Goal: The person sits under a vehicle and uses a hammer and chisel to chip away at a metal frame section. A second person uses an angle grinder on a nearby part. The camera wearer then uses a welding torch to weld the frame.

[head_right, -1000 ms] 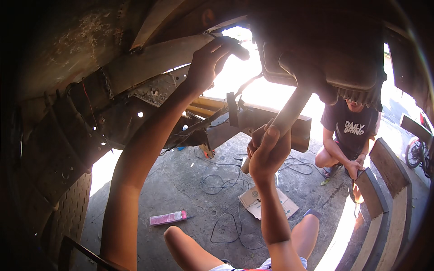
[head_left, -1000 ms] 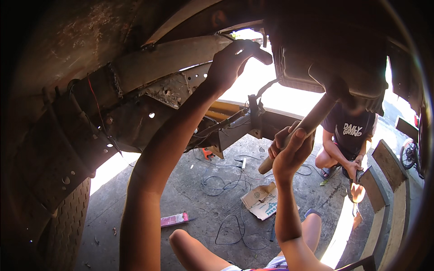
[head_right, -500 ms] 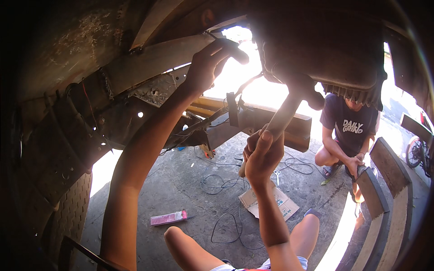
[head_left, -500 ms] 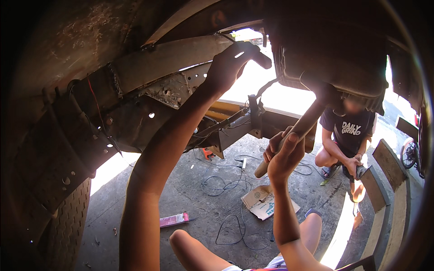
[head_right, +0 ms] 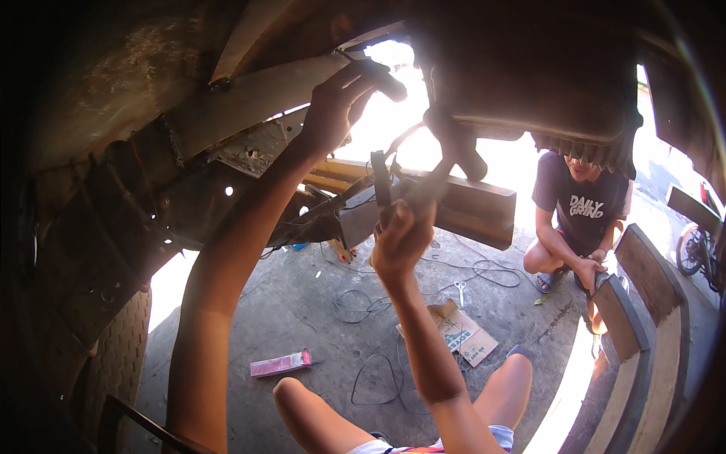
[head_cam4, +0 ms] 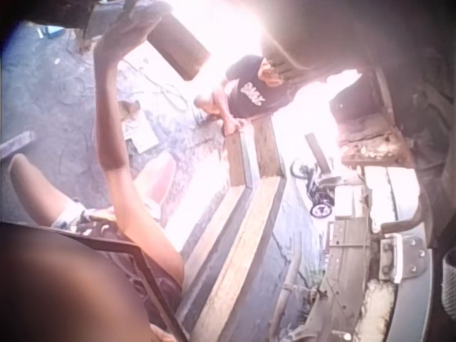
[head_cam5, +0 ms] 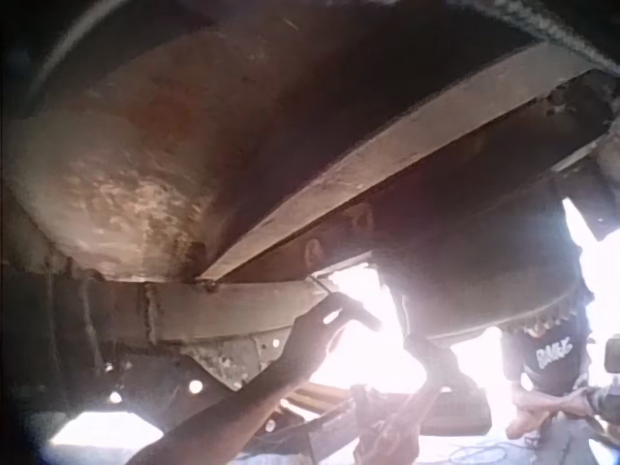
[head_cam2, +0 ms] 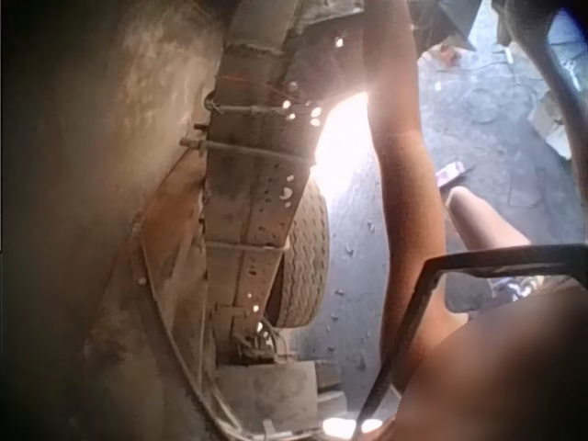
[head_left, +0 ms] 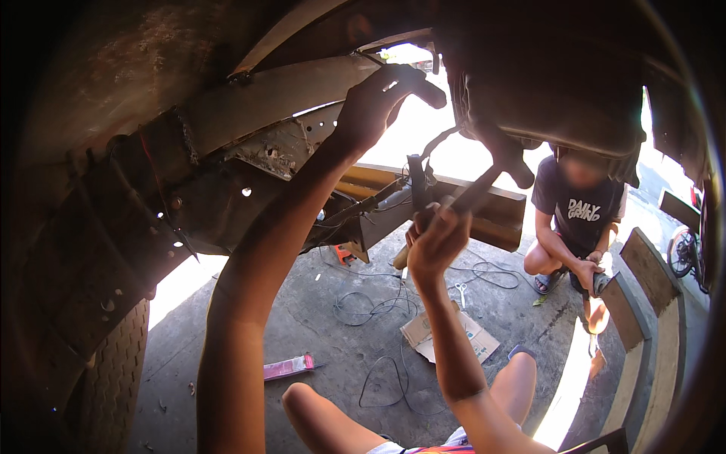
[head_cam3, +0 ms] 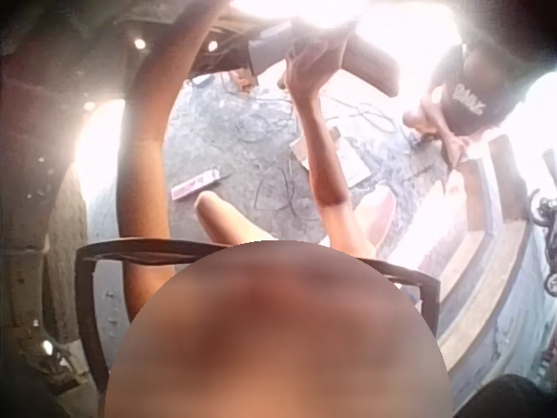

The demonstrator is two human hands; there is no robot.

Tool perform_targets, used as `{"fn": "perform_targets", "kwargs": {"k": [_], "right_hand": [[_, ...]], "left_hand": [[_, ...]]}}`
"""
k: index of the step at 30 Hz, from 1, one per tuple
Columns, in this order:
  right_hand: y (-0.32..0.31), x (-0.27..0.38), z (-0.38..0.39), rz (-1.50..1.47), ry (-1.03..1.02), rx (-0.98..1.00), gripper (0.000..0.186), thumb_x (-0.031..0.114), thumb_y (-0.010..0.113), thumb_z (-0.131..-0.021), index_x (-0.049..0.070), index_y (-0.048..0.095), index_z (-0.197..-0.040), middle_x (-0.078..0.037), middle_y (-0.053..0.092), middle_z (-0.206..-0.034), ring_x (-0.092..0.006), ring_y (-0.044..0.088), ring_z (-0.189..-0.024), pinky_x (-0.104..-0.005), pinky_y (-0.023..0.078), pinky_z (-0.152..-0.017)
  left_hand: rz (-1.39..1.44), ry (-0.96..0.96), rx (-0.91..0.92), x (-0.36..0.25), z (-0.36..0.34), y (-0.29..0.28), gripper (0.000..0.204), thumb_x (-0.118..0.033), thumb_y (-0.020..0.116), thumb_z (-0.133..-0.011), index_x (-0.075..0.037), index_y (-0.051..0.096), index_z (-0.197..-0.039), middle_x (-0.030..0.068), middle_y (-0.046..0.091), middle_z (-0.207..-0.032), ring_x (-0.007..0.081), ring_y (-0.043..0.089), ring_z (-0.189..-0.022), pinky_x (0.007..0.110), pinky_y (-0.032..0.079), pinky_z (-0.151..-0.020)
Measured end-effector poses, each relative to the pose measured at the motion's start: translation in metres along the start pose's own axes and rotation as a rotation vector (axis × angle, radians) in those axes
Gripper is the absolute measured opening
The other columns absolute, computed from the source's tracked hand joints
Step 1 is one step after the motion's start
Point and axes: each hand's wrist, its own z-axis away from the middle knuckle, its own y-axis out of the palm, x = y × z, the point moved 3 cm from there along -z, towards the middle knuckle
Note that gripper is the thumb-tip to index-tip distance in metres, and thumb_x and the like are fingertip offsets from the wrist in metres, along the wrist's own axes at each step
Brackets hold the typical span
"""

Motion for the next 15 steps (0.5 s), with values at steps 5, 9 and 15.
{"fn": "perform_targets", "kwargs": {"k": [5,9,15], "right_hand": [[-0.004,-0.006,0.001,0.149,0.106,0.094,0.039,0.044,0.046,-0.105,0.006,0.045,-0.099,0.002,0.040,-0.056,-0.0036,0.035,-0.040,-0.0216,0.027,-0.036],[-0.013,0.007,0.016,0.051,0.059,0.058,0.045,0.052,0.046,-0.103,0.007,0.043,-0.097,0.001,0.040,-0.057,-0.0052,0.036,-0.040,-0.0223,0.027,-0.035],[-0.021,0.021,0.013,0.092,0.051,0.074,0.046,0.053,0.046,-0.103,0.007,0.042,-0.097,0.001,0.039,-0.058,-0.0047,0.035,-0.041,-0.0217,0.027,-0.036]], "left_hand": [[-0.005,0.027,-0.002,0.004,0.003,0.002,0.021,-0.013,0.051,-0.102,-0.009,0.070,-0.108,-0.0020,0.071,-0.095,0.0010,0.039,-0.050,0.018,0.032,-0.048],[0.237,-0.226,0.103,0.003,0.010,0.002,0.020,-0.011,0.052,-0.101,-0.008,0.071,-0.105,-0.0022,0.069,-0.097,0.0013,0.039,-0.051,0.018,0.033,-0.049],[0.307,-0.287,0.065,0.001,0.013,0.004,0.021,-0.008,0.051,-0.100,-0.008,0.071,-0.105,-0.0025,0.070,-0.097,0.0005,0.038,-0.050,0.018,0.031,-0.047]]}}
